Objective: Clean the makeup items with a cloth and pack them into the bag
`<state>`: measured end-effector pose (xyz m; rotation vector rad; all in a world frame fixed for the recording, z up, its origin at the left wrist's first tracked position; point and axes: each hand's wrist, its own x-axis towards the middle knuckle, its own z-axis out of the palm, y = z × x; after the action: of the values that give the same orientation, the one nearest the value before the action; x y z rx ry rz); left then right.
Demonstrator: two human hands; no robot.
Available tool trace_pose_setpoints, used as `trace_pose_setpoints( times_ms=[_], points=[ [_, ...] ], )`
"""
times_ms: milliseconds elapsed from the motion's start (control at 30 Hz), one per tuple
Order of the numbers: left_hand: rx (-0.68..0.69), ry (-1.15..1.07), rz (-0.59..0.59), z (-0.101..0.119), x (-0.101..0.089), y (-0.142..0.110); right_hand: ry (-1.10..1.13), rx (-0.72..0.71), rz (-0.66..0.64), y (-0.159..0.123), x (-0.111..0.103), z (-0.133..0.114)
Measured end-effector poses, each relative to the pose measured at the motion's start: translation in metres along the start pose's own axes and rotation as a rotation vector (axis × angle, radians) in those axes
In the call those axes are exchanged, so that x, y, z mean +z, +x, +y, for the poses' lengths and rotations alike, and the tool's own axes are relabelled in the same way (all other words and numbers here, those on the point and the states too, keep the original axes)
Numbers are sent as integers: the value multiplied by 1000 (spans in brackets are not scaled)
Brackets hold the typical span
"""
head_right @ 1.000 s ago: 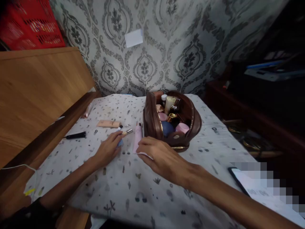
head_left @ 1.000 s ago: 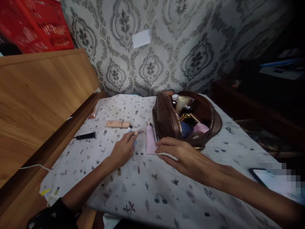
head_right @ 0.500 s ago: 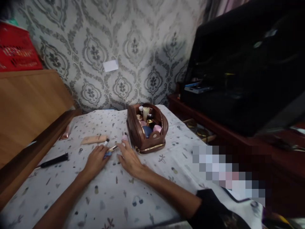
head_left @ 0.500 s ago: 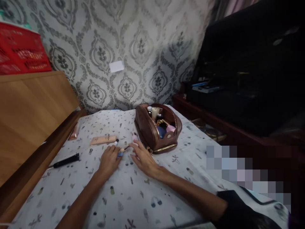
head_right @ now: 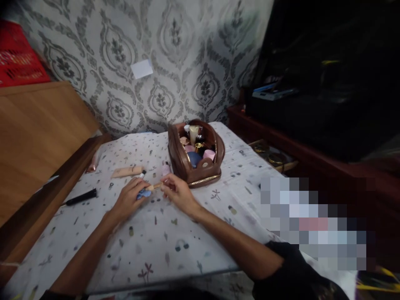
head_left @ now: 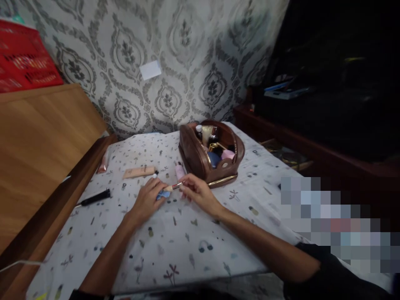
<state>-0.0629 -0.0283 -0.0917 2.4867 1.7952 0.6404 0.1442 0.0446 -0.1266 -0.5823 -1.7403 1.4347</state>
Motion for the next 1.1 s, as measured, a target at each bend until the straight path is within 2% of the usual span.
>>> trace_pose_setpoints(
  times_ms=[100, 200, 300, 433, 500, 667, 933, 1100],
  points=[
    [-42, -108, -19, 1, -2, 5, 81, -26, 24, 1, -3, -4],
    [-119, -241, -8, -12, -3, 4, 94, -57, 127, 3, -7, -7],
    [-266, -423, 32, -27, -2, -2, 100, -76, 192, 5, -9, -8],
    [-430, -618, 115, -32, 0, -11, 107, -75, 181, 4, -5, -7],
    [-441, -675, 72, -28, -1, -12, 104, -67, 180, 3, -3, -6],
    [-463, -747, -123, -19, -4, -11, 77, -29, 193, 1, -3, -5],
    [-567, -935, -173, -33, 1, -15, 22, -31, 118, -1, -4, -7],
    [-627, -1046, -137, -38, 6, -17, -49, -99, 81, -2, -5, -6]
  ],
)
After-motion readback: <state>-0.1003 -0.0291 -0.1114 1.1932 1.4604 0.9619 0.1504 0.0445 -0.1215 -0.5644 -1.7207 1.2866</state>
